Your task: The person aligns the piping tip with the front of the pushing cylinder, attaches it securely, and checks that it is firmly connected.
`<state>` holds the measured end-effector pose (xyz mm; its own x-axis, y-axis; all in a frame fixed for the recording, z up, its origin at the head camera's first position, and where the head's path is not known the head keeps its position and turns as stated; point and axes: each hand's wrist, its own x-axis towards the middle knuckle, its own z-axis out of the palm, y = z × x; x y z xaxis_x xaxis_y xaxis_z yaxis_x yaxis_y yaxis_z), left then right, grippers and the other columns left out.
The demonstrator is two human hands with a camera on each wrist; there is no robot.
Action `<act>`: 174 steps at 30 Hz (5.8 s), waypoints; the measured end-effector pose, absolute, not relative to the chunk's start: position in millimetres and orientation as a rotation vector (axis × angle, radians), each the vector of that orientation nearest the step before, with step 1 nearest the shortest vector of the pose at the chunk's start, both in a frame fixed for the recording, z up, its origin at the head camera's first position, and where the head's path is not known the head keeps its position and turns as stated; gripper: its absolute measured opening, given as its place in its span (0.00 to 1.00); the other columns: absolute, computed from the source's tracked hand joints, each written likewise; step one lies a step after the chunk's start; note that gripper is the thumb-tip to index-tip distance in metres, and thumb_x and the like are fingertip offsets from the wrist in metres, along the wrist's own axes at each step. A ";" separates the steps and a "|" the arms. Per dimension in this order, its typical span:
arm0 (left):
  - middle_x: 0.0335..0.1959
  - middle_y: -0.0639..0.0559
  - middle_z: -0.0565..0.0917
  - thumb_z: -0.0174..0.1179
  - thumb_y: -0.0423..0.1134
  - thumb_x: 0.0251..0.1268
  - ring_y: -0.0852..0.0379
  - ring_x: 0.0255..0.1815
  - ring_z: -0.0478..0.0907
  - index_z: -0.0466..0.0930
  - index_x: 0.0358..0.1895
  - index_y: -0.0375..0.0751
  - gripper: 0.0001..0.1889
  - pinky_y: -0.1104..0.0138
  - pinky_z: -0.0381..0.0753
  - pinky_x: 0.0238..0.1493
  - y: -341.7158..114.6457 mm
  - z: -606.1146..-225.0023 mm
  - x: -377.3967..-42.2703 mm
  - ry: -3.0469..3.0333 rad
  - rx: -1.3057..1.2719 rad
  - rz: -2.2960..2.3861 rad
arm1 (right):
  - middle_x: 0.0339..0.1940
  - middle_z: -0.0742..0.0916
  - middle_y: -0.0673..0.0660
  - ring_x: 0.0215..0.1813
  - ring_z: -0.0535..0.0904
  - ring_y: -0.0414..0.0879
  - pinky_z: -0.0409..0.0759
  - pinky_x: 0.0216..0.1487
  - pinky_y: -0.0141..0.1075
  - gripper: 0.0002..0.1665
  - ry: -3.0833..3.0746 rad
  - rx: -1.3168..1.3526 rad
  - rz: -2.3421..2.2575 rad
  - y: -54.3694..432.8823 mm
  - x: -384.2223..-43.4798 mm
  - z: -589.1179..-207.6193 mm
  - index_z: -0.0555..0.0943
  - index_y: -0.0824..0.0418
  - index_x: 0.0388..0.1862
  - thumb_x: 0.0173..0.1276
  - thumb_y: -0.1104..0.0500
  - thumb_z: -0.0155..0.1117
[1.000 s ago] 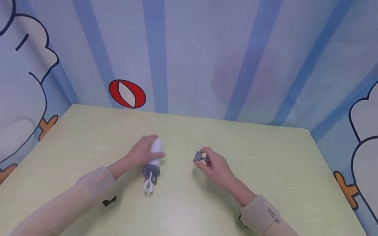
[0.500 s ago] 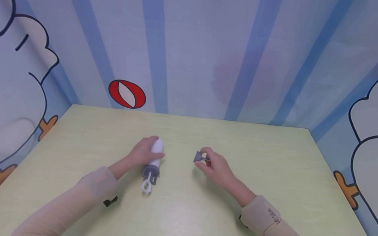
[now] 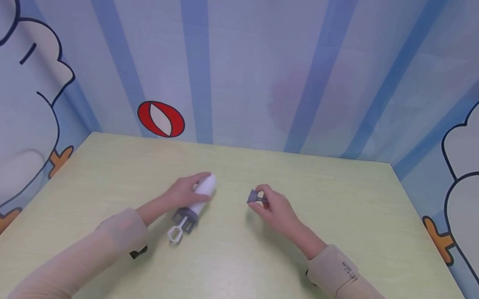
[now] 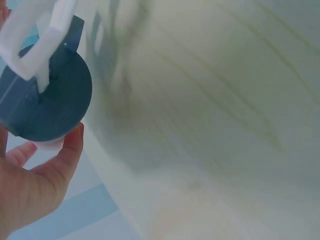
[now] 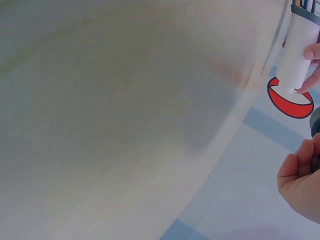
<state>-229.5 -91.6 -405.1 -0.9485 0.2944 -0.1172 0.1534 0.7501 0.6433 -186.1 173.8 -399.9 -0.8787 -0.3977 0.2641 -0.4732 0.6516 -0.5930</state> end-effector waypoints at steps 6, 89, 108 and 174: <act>0.59 0.49 0.71 0.62 0.45 0.51 0.52 0.43 0.73 0.58 0.65 0.60 0.35 0.66 0.75 0.34 -92.5 -402.8 -229.9 2.666 0.386 0.972 | 0.16 0.69 0.49 0.19 0.60 0.39 0.61 0.21 0.29 0.19 -2.769 0.736 1.036 175.2 -188.8 -396.3 0.70 0.59 0.47 0.60 0.53 0.59; 0.48 0.55 0.76 0.64 0.38 0.49 0.57 0.40 0.71 0.67 0.58 0.56 0.29 0.65 0.72 0.41 -78.3 -378.9 -207.5 2.483 0.955 0.703 | 0.25 0.76 0.47 0.22 0.65 0.36 0.66 0.22 0.27 0.21 -2.920 1.124 0.810 154.8 -190.8 -392.6 0.71 0.57 0.47 0.60 0.46 0.56; 0.48 0.56 0.78 0.62 0.37 0.48 0.59 0.40 0.72 0.68 0.59 0.52 0.30 0.66 0.71 0.41 -77.1 -381.3 -208.2 2.531 1.070 0.638 | 0.30 0.80 0.48 0.24 0.67 0.36 0.68 0.25 0.27 0.19 -2.963 1.144 0.795 154.1 -191.9 -389.6 0.74 0.59 0.48 0.62 0.51 0.56; 0.51 0.55 0.77 0.62 0.37 0.49 0.57 0.42 0.72 0.67 0.60 0.51 0.30 0.66 0.72 0.42 -77.0 -377.0 -206.6 2.586 1.107 0.647 | 0.38 0.84 0.53 0.40 0.79 0.43 0.78 0.42 0.39 0.19 -2.923 1.016 1.069 155.9 -192.5 -390.7 0.75 0.59 0.48 0.60 0.50 0.57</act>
